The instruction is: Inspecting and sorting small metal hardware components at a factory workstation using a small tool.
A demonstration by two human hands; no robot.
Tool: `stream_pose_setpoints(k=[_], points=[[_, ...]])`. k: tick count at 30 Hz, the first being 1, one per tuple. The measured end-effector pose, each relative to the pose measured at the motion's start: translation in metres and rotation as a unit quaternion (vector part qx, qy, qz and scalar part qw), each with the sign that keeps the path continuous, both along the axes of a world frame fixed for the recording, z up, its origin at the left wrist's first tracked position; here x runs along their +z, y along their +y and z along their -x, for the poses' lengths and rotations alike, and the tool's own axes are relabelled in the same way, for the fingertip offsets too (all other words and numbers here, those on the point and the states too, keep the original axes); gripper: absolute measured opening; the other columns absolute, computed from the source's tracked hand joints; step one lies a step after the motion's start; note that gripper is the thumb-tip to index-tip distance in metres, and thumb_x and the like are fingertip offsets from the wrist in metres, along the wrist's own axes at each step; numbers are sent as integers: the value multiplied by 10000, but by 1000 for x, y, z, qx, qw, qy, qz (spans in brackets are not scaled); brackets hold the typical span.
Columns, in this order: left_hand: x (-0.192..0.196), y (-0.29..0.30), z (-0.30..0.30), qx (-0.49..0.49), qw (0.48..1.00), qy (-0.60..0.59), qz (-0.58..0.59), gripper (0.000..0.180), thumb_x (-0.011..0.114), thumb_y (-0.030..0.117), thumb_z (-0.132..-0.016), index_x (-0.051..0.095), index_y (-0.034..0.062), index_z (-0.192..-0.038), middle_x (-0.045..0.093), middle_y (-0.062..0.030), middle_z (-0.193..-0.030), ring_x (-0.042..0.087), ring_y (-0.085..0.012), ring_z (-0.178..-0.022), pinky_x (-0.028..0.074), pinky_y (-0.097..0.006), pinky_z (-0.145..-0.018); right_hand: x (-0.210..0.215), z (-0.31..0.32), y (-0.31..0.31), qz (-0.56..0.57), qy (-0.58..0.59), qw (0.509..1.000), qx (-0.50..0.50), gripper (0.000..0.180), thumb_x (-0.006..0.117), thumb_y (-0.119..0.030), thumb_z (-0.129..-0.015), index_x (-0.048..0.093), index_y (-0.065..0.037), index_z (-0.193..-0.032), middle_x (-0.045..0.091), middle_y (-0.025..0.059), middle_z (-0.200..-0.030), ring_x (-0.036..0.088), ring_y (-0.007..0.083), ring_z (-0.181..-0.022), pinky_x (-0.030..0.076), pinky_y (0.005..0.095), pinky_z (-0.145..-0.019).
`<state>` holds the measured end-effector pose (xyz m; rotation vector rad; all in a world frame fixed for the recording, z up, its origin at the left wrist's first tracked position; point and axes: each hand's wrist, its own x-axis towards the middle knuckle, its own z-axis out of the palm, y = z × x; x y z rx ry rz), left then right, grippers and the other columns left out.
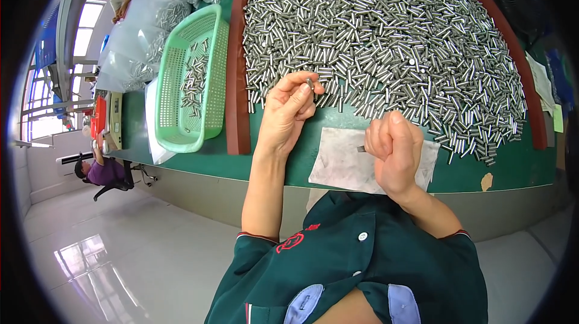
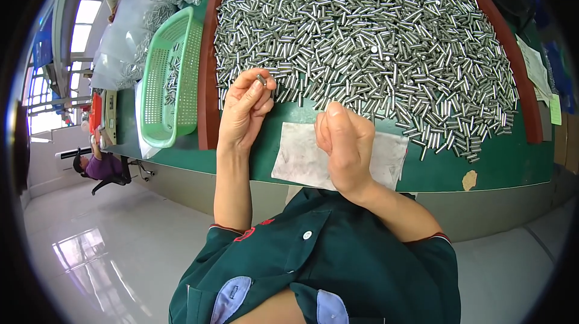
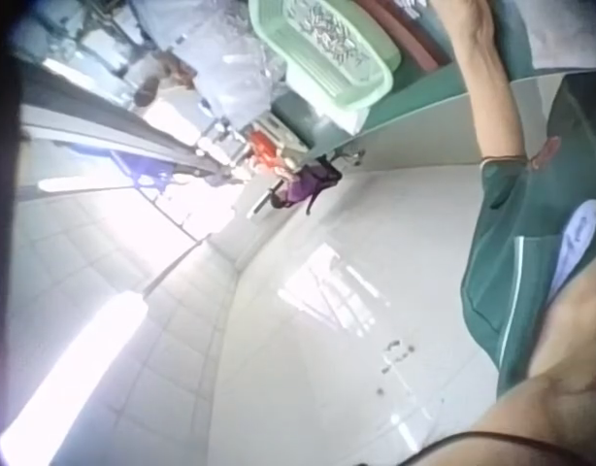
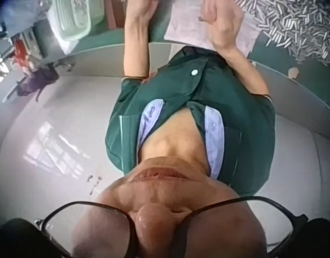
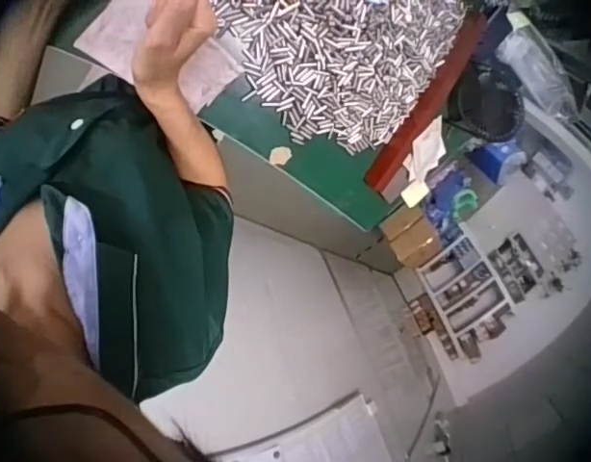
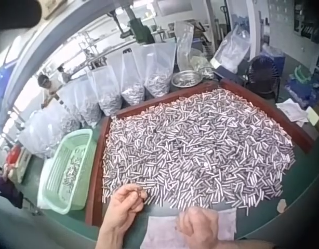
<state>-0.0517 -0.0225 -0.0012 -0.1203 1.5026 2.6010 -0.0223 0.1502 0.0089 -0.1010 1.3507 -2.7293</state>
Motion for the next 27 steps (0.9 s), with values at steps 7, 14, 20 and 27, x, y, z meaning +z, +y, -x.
stream_pose_setpoints(k=[7, 14, 20, 27], points=[[3, 0, 1, -4, 1000, -18, 5, 207, 443, 81, -856, 509, -18, -1025, 550, -73, -802, 293, -19, -478, 248, -147, -420, 1, 1, -1, 0, 0, 1000, -2, 379, 296, -181, -886, 275, -88, -519, 236, -15, -434, 168, 66, -389, 159, 230, -381], [5, 0, -3, -3, 999, -41, -12, 236, 455, 114, -857, 505, -45, -1025, 558, -73, -781, 297, -18, -476, 248, -148, -416, 1, -2, 0, 0, -4, 1000, 3, 380, 292, -185, -887, 267, -90, -520, 230, -15, -434, 162, 64, -391, 155, 231, -381], [19, 25, -23, 0, 958, 5, 285, 93, 495, 24, -807, 518, -30, -879, 580, -65, -716, 472, -53, -584, 359, -189, -476, -3, 1, 1, 10, -22, 1000, -5, 391, 294, -204, -893, 271, -91, -520, 231, -17, -430, 160, 63, -389, 156, 230, -379], [12, 48, -60, -68, 816, 154, 553, 103, 516, 8, -770, 426, 24, -817, 512, -145, -635, 502, -312, -545, 395, -360, -493, 3, 3, 0, 10, -29, 1000, -8, 403, 296, -224, -894, 275, -96, -513, 233, -16, -425, 157, 66, -393, 151, 232, -381]])
